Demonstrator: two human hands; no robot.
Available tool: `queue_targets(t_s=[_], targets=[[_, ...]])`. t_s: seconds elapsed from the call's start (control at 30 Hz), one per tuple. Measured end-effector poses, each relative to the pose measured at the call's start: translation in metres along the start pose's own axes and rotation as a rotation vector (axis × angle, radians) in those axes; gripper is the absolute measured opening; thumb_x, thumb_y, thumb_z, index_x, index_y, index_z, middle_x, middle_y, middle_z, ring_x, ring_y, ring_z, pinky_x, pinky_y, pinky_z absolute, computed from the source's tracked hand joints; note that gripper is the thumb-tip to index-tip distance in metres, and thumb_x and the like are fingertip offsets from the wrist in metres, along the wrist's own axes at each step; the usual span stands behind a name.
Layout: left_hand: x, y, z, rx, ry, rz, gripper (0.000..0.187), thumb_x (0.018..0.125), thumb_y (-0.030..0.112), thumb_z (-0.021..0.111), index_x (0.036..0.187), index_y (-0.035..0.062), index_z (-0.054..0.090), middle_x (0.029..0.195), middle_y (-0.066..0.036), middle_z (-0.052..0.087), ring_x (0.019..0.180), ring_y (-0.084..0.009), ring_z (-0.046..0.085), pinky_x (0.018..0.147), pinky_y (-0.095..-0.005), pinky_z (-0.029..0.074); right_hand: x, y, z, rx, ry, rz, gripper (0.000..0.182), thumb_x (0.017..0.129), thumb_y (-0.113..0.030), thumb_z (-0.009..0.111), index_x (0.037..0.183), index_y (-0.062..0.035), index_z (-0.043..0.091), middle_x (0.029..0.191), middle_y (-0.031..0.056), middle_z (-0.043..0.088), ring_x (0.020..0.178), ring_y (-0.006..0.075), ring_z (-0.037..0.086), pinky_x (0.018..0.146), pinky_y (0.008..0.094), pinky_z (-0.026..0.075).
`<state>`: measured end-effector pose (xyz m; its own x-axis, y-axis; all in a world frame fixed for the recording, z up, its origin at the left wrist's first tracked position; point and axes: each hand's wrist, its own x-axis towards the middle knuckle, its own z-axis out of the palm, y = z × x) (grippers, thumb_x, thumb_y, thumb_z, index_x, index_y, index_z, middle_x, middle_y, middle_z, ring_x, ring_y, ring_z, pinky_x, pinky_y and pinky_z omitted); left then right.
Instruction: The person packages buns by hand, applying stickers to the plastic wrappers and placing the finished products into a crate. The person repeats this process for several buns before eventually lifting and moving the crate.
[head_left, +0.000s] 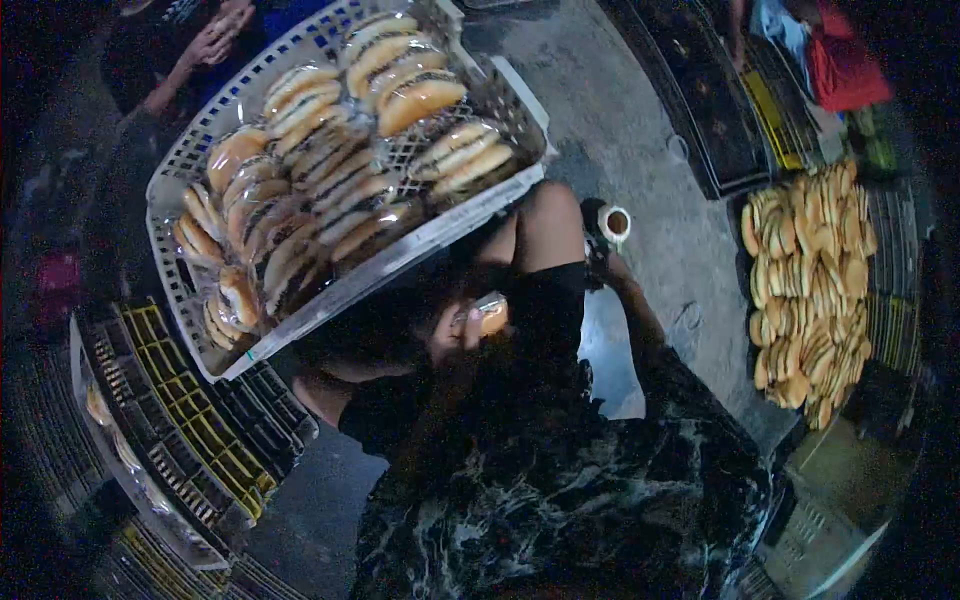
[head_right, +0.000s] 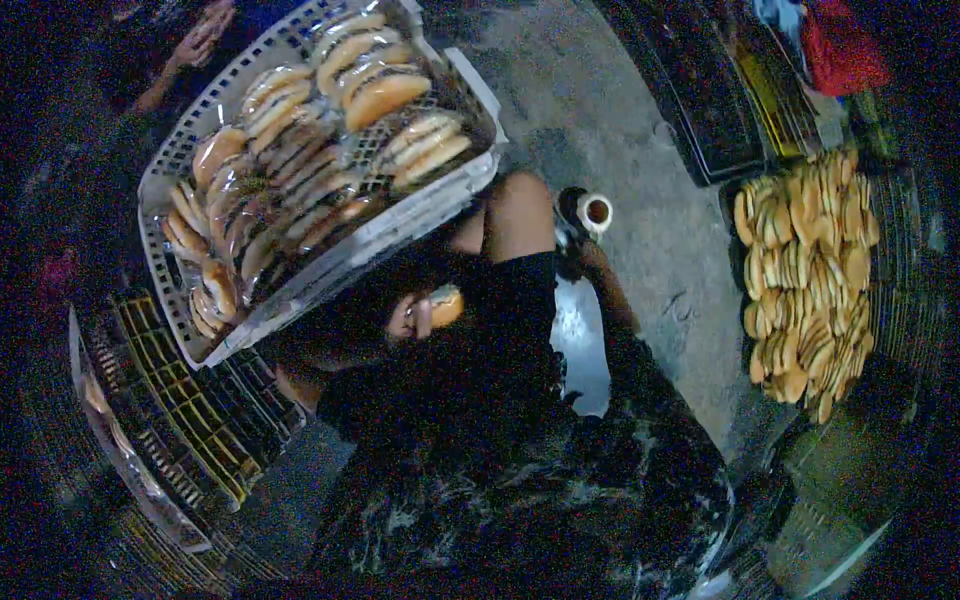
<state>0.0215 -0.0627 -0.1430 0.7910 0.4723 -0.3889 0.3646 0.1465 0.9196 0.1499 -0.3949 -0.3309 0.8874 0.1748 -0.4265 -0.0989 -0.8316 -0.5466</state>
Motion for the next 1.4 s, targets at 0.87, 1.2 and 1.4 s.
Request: queue_targets(t_s=[0.87,1.2,1.4], targets=[[-0.004,0.084,0.011,0.215,0.038,1.197,0.022,0.077,0.023,0.049,0.077,0.0017,0.052,0.08,-0.013,0.054,0.07,-0.0285,0.054,0.063,-0.0363,0.043,-0.066,-0.334,-0.09,0.095,-0.578,-0.55,0.036,0.069,-0.022,0.056,0.093,0.0046,0.052,0.093,0.0173,0.055,0.091,0.0219,0.05,0.076,0.0292,0.04],[0.133,0.179,0.014,-0.52,-0.181,0.858,0.03,0.084,0.029,0.043,0.09,0.0011,0.051,0.075,-0.003,0.053,0.068,-0.0121,0.049,0.06,-0.0236,0.042,-0.046,-0.382,-0.156,0.389,0.154,-0.531,0.041,0.07,-0.016,0.064,0.104,0.0016,0.049,0.092,0.0105,0.057,0.084,0.0151,0.054,0.076,0.0294,0.042],[0.18,0.154,0.043,1.236,-0.095,1.002,0.061,0.071,0.044,0.053,0.112,0.0012,0.041,0.114,-0.021,0.041,0.107,-0.0354,0.038,0.092,-0.0441,0.026,0.091,-0.443,-0.147,-0.254,0.41,-0.714,0.033,0.07,-0.019,0.056,0.099,-0.0042,0.052,0.096,0.0149,0.056,0.087,0.027,0.055,0.083,0.0404,0.037]])
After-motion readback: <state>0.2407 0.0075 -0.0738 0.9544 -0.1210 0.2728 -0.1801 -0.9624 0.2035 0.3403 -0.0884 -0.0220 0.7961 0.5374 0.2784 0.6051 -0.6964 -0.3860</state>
